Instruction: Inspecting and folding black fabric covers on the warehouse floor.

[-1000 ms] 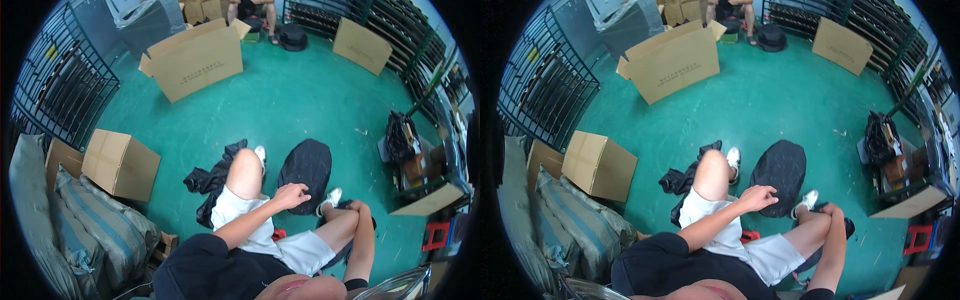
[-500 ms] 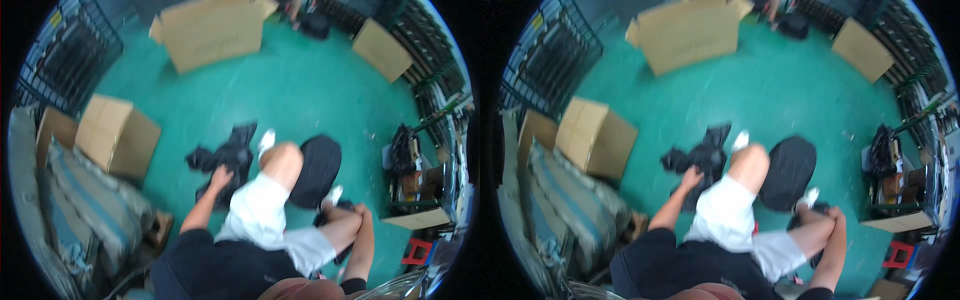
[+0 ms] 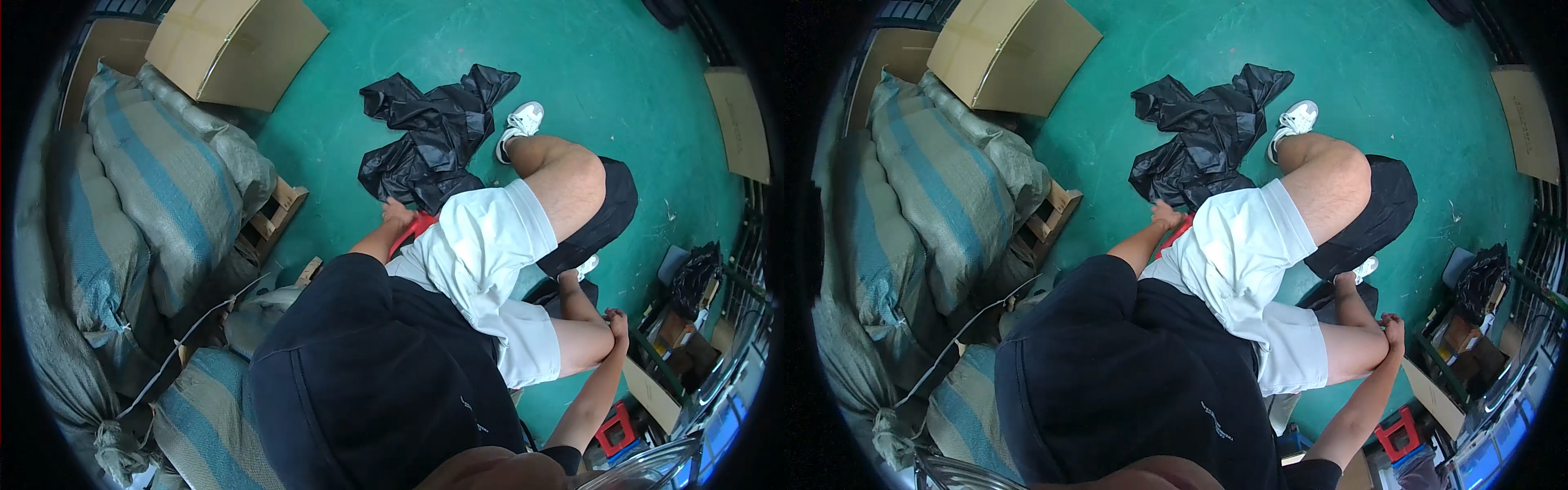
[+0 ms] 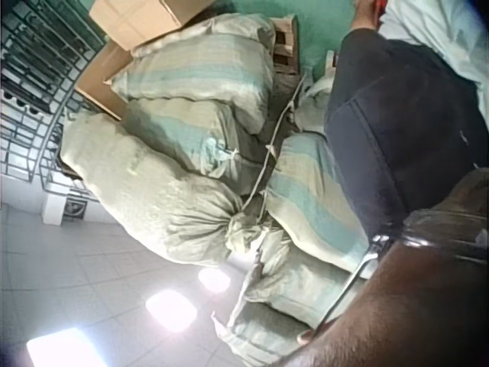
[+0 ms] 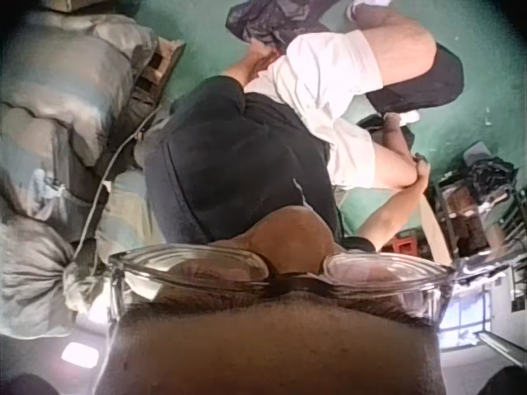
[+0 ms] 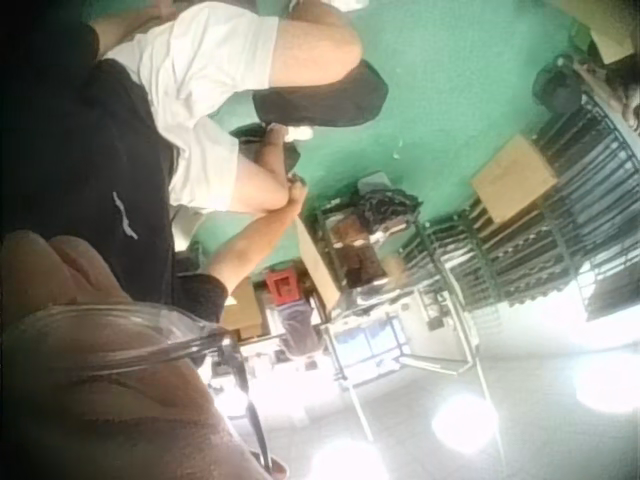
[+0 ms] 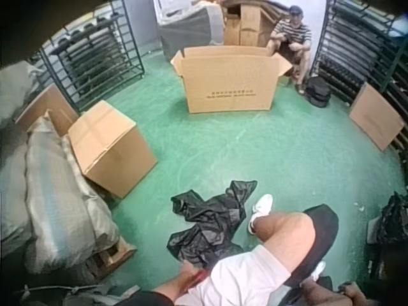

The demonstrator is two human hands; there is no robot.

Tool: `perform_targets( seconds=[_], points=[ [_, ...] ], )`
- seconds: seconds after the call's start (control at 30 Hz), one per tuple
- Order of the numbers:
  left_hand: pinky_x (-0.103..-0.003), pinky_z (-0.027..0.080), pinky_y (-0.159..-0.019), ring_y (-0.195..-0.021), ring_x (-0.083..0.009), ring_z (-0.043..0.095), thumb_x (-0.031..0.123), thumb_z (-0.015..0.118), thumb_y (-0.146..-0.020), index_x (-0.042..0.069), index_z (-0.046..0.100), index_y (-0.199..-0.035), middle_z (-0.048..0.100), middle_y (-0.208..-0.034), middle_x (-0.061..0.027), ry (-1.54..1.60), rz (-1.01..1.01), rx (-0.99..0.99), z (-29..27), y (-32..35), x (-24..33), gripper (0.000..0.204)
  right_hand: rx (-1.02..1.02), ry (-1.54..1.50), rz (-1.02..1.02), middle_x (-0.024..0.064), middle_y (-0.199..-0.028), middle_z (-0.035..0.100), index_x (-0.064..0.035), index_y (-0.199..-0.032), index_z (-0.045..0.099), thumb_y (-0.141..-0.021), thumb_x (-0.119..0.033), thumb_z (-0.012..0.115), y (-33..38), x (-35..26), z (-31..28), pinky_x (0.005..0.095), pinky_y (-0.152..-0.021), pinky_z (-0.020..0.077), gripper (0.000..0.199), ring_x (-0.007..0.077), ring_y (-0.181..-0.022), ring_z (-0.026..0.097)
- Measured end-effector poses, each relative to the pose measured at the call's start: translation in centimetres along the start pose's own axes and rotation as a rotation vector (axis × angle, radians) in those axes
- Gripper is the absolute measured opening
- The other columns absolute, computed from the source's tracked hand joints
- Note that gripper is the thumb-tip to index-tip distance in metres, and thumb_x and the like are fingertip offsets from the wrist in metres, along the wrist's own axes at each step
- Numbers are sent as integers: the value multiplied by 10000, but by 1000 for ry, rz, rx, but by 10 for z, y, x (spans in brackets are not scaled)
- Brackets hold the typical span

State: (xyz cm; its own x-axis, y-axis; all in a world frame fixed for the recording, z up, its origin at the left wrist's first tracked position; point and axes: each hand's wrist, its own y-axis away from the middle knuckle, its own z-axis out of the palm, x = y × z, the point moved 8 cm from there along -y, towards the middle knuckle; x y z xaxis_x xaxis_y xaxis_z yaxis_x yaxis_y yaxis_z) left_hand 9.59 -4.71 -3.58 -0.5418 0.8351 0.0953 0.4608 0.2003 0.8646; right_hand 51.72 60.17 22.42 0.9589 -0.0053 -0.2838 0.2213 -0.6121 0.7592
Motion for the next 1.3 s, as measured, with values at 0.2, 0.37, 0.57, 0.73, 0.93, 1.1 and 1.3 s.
perform_targets(
  seconds=[0.2,0.37,0.57,0.73,0.93,1.1,1.3],
  points=[
    [-550,295,-1132,-1432,-417,227,383,909,-603,71,119,-1494,140,-1568,-200,98,-115,490,-93,28,27,1231,26,-38,32,157,-897,675,44,-1049,622,-910,-235,631,2,31,-6,367,-724,496,312,232,-792,627],
    [-561,231,-1156,-1481,-377,105,398,877,-636,98,235,-1494,78,-1602,-177,-326,504,514,-85,33,99,1113,3,-58,10,114,-829,662,26,-1035,624,-908,-211,633,-2,37,-4,357,-693,506,269,216,-777,619],
    [-706,169,-1100,-1487,-422,0,511,783,-686,260,187,-1548,-59,-1624,-153,-618,867,136,45,31,158,1078,44,-119,4,109,-831,659,21,-1001,617,-901,-170,638,-7,67,-12,353,-662,514,217,204,-758,615],
    [-747,219,-1042,-1468,-474,60,353,563,-921,489,122,-1520,-131,-1624,-137,-823,791,23,79,27,171,756,109,-51,64,92,-810,653,19,-976,628,-903,-167,627,19,51,-1,343,-661,511,200,191,-749,605],
    [-545,447,-944,-1261,-430,446,218,479,-954,420,343,-1457,285,-1522,-174,-933,1004,135,63,12,185,559,105,47,116,71,-816,653,17,-949,638,-903,-153,612,24,32,1,323,-664,503,177,175,-748,597],
    [-449,538,-867,-1084,-383,585,179,514,-903,246,601,-1194,546,-1190,-140,-820,1012,157,8,-8,207,312,29,-37,100,69,-817,658,4,-973,635,-906,-153,601,16,15,10,310,-652,497,174,169,-757,607],
    [-452,517,-889,-1074,-352,585,21,592,-773,213,615,-1158,560,-1143,-121,-468,832,448,-145,-42,219,431,-48,-183,83,32,-756,637,-38,-905,606,-947,-172,597,11,0,17,272,-532,421,141,107,-591,539]
  ],
)
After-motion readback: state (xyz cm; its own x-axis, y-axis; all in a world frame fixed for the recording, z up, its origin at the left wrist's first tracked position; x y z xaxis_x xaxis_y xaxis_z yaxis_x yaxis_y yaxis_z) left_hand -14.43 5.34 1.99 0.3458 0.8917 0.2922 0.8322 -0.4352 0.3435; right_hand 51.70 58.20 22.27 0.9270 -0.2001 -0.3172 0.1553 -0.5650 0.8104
